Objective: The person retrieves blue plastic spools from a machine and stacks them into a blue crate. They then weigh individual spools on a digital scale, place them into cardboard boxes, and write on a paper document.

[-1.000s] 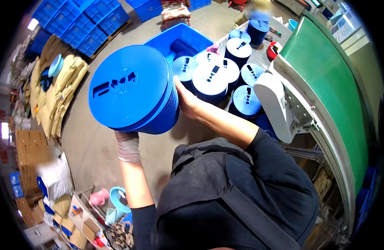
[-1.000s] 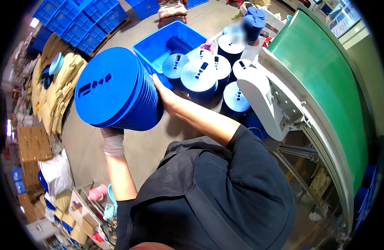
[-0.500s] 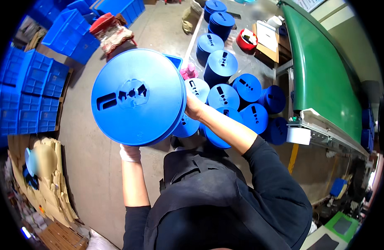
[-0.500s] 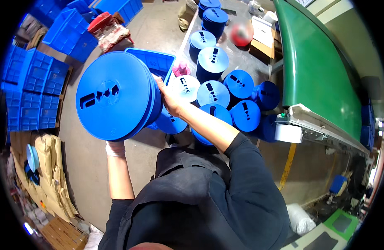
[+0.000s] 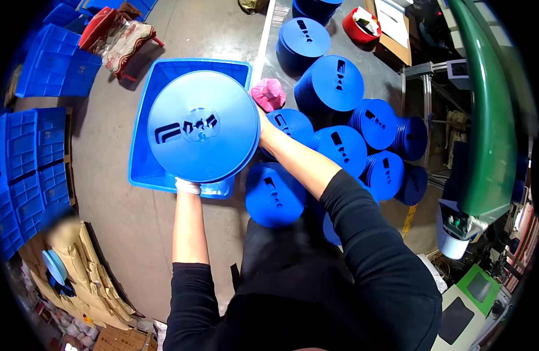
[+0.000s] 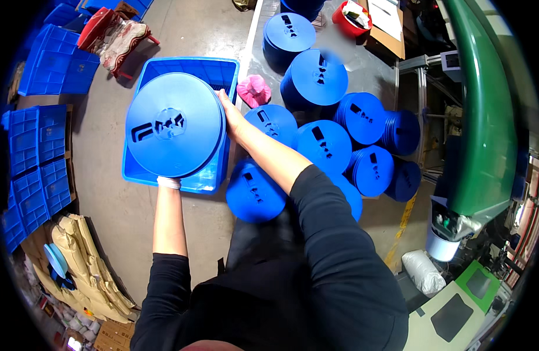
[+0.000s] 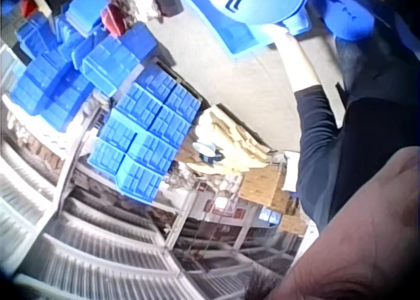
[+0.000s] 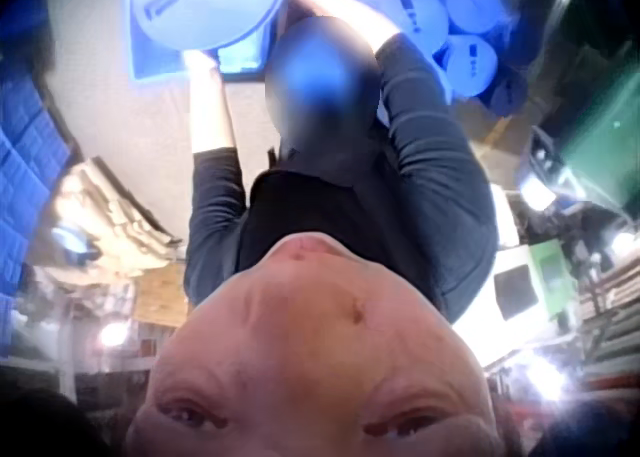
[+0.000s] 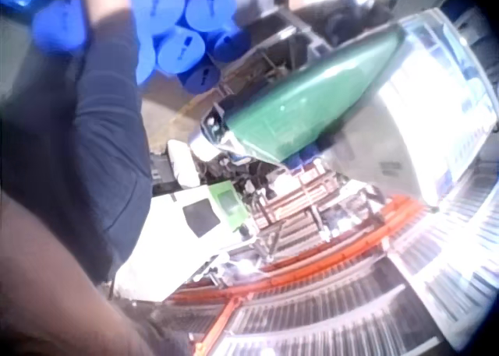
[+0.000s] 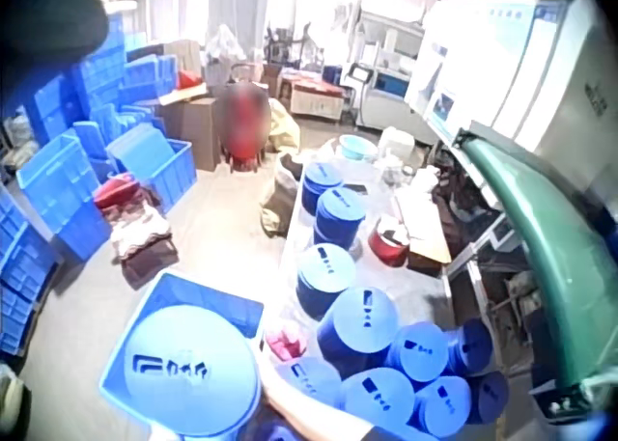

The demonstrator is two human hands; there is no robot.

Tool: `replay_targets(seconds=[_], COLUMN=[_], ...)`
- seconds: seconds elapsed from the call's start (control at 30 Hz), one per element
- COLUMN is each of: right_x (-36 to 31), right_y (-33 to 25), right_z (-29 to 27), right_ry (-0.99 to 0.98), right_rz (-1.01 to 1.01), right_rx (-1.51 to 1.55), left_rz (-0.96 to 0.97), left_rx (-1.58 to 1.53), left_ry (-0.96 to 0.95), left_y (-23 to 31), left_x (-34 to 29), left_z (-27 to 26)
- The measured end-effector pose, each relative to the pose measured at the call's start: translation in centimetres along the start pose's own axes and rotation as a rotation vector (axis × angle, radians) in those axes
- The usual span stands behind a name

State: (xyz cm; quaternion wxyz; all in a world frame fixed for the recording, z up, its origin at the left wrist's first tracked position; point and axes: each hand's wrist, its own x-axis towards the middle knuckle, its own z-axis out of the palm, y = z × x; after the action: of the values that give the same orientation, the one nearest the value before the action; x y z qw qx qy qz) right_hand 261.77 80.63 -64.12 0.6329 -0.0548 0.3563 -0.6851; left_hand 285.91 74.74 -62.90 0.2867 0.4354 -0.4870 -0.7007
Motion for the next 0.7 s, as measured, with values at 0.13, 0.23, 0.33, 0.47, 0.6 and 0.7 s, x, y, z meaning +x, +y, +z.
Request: replay_targets(seconds=[0.13,0.23,0.33,0.47,0.6,0.7], right_x=[3.8,6.4,7.9,7.8,7.7,7.7], right_y=[2.5,3.2,2.2,-1.2,-2.7,-3.4], right_z=[-4.1,-7.7,-8.9,-7.4,-7.3,-8.9], right_ry=[0.099,0.145,0.166,0.190,0.217,0.357], right_rz=[0.068,0.124,0.219,0.248,0.225,0.281], right_rx=[0.040,-0.006,0.018,0.036,0.024,0.114], left_rz=[0.094,0.092,0.038,-0.007,-0.048,0.054], left_rx=[0.606,0.677,0.614,0.315,0.041,0.445], left_ry=[-0.104,-0.104,-0.035,-0.065,-0.064,-0.156], left_y=[-9.1,-12.2,-13.9,-11.2,-11.7,-13.2], left_x=[4.5,6.3,7.0,7.7,8.9,9.5], left_z=[-4.0,-3.6,-2.5,1.5,3.3,3.7])
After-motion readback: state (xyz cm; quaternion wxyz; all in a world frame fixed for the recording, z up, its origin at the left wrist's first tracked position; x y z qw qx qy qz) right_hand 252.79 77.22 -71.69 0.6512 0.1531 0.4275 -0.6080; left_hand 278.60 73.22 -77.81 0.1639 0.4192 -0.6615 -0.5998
